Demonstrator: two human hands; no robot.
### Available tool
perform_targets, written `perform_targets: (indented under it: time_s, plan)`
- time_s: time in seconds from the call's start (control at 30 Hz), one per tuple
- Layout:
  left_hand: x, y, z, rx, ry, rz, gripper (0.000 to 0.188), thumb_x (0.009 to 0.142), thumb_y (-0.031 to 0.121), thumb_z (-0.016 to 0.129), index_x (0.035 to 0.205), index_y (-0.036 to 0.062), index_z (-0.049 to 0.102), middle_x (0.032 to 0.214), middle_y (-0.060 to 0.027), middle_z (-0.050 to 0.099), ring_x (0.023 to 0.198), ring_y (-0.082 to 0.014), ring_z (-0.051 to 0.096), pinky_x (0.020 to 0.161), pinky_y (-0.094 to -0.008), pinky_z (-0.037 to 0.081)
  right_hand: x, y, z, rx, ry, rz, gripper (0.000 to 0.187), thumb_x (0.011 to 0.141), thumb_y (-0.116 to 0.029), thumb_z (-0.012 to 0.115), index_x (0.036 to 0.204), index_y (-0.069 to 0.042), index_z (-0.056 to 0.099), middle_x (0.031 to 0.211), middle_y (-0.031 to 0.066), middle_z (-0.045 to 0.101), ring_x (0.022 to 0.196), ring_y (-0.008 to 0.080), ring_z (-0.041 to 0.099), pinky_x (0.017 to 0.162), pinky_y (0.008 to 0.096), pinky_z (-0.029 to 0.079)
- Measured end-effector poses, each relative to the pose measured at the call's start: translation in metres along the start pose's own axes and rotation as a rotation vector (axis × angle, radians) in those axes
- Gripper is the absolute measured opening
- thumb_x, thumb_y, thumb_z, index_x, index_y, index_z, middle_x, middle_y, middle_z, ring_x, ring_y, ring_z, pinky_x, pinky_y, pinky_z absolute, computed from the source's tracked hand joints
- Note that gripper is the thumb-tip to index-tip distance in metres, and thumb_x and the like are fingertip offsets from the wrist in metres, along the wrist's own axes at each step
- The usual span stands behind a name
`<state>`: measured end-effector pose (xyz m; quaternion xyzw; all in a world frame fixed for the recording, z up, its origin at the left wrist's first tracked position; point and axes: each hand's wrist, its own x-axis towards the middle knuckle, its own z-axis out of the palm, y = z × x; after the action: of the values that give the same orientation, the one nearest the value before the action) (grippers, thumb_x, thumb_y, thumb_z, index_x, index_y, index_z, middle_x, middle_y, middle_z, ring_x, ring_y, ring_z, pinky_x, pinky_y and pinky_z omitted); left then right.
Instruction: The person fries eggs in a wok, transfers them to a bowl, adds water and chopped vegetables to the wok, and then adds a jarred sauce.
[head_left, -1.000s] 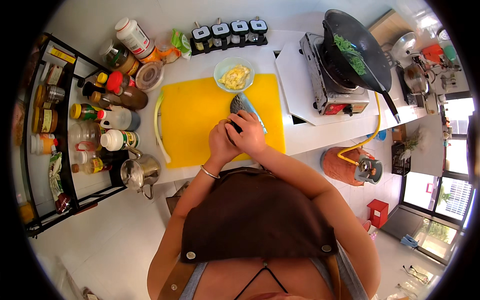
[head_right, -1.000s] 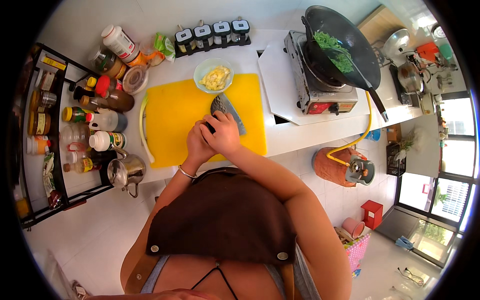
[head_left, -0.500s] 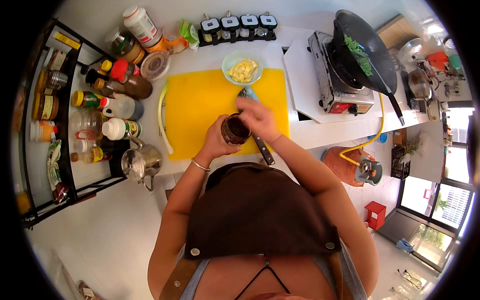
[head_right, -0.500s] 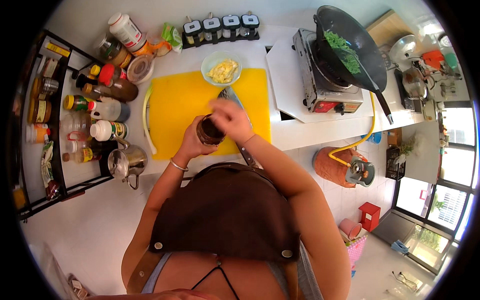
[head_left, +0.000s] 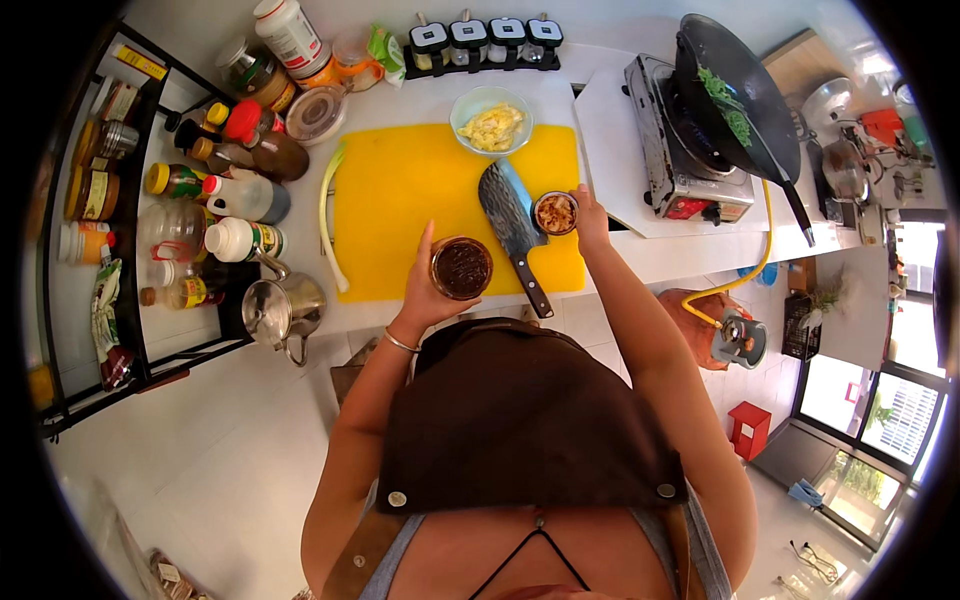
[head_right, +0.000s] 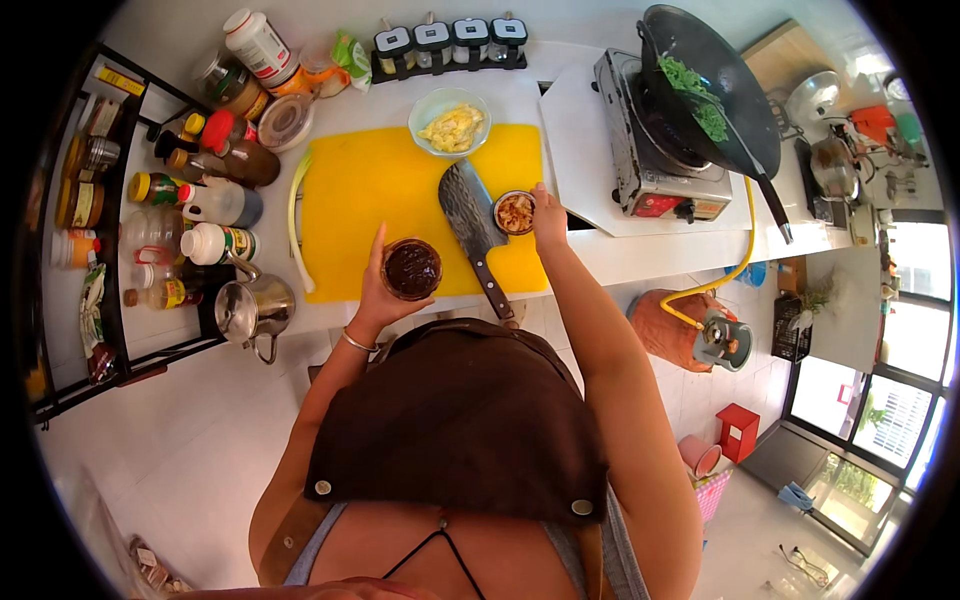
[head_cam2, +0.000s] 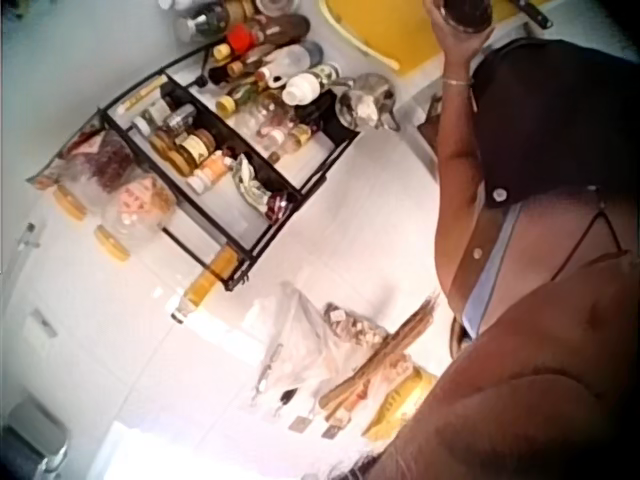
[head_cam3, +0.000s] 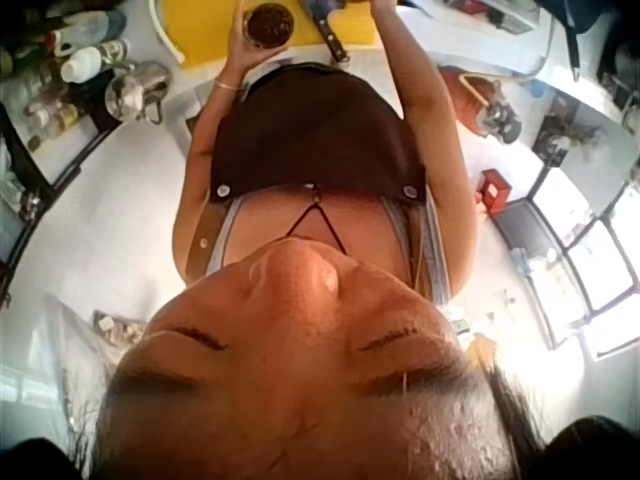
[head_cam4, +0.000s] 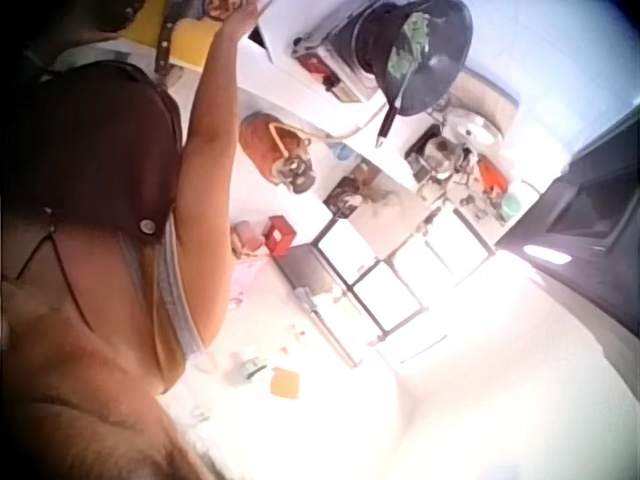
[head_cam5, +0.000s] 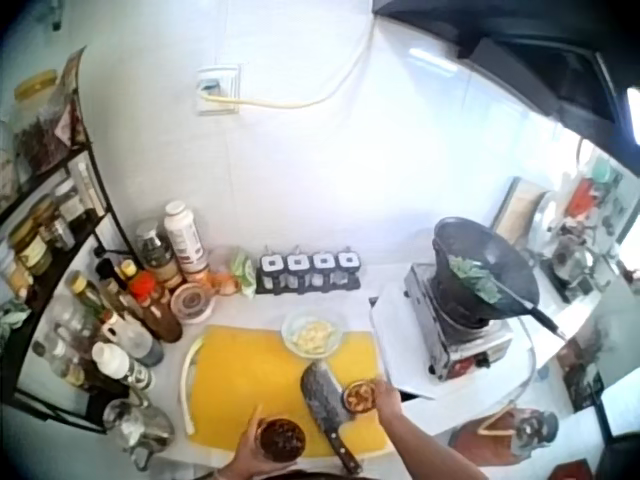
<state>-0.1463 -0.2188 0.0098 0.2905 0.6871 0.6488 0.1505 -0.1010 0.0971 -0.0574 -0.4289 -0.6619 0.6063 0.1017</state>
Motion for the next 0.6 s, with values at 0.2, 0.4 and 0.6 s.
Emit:
perform_targets:
  time_s: [0.2, 0.4, 0.6]
  plan:
    - [-0.008, -0.022, 0.007, 0.112, 0.069, 0.088, 0.100, 0.056, 0.011, 0.088, 0.138, 0.0013, 0.031, 0.116, -0.0138, 0.055, 0.109, -0.0228, 0.057, 0.097, -0.0374, 0.046, -0.074, -0.113, -0.055, -0.411, -0.164, -0.554, 0.025, 0.084, -0.014, 0.065, 0.105, -0.002, 0.065, 0.109, 0.0162, 0.064, 0.093, 0.0300, 0.063, 0.079, 0.0336, 0.051]
    - [0.001, 0.001, 0.027, -0.112, 0.152, -0.033, 0.079, 0.058, 0.008, 0.086, 0.124, 0.0014, 0.042, 0.109, -0.0120, 0.059, 0.099, -0.0225, 0.062, 0.087, -0.0364, 0.051, -0.096, -0.237, -0.222, -0.995, 0.479, -1.051, 0.019, 0.081, -0.012, 0.066, 0.099, -0.006, 0.067, 0.097, 0.0085, 0.067, 0.092, 0.0275, 0.062, 0.080, 0.0367, 0.051]
    - [0.039, 0.102, 0.067, -0.041, 0.213, -0.096, 0.075, 0.056, 0.006, 0.084, 0.120, 0.0010, 0.046, 0.105, -0.0114, 0.060, 0.093, -0.0210, 0.063, 0.082, -0.0342, 0.053, -0.073, -0.248, -0.340, -1.326, 0.333, -0.372, 0.060, 0.077, -0.016, 0.068, 0.132, -0.005, 0.046, 0.107, 0.0185, 0.060, 0.099, 0.0360, 0.060, 0.083, 0.0440, 0.049]
